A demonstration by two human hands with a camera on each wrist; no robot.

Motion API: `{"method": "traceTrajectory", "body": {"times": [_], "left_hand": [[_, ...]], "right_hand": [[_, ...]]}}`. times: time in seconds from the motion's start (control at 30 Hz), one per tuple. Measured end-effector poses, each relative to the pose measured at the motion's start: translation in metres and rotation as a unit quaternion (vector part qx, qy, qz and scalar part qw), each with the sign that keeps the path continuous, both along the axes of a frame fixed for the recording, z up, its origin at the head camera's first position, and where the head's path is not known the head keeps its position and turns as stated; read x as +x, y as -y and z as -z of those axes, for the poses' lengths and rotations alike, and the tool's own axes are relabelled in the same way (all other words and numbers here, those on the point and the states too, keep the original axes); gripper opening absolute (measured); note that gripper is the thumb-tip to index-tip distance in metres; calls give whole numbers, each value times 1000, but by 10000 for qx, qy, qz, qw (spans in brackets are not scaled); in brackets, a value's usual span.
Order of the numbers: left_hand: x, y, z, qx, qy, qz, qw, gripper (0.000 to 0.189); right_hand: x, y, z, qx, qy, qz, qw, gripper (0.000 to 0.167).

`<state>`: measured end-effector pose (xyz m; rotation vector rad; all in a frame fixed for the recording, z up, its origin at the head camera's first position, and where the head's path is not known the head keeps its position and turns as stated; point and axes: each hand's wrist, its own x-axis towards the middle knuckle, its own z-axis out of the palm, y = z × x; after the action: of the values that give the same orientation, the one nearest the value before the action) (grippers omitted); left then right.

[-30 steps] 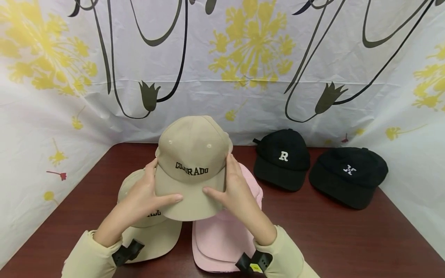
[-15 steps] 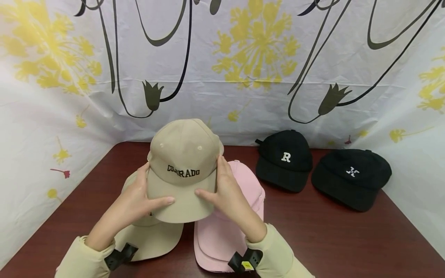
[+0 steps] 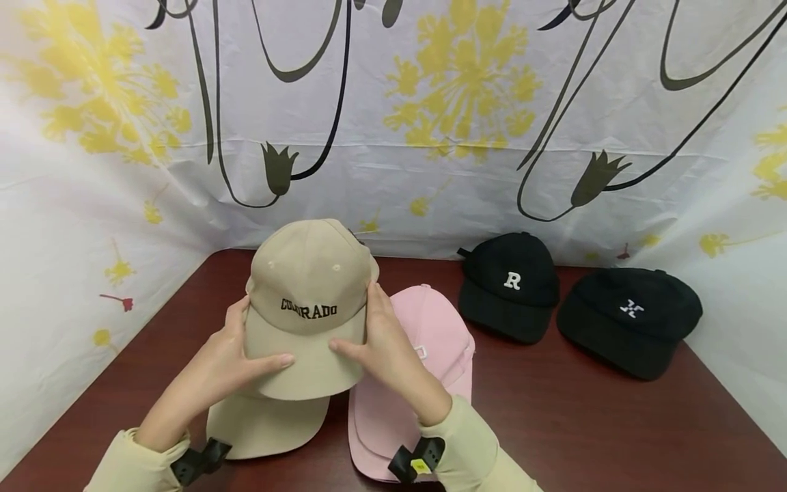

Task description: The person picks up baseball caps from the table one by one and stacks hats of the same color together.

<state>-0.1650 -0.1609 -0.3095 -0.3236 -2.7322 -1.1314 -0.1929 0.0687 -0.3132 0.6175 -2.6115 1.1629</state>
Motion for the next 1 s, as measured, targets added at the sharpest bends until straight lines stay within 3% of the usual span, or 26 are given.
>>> {"method": "traceTrajectory", "body": {"times": [0.37, 1.0], "left_hand": [[7, 17, 5, -136, 429, -247, 9987, 117], [14, 44, 7, -228, 413, -407, 9981, 117]], "right_hand": [[-3, 18, 9, -74, 0, -181, 9998, 98], [-1, 44, 18, -295, -137, -486, 9983, 100]]}}
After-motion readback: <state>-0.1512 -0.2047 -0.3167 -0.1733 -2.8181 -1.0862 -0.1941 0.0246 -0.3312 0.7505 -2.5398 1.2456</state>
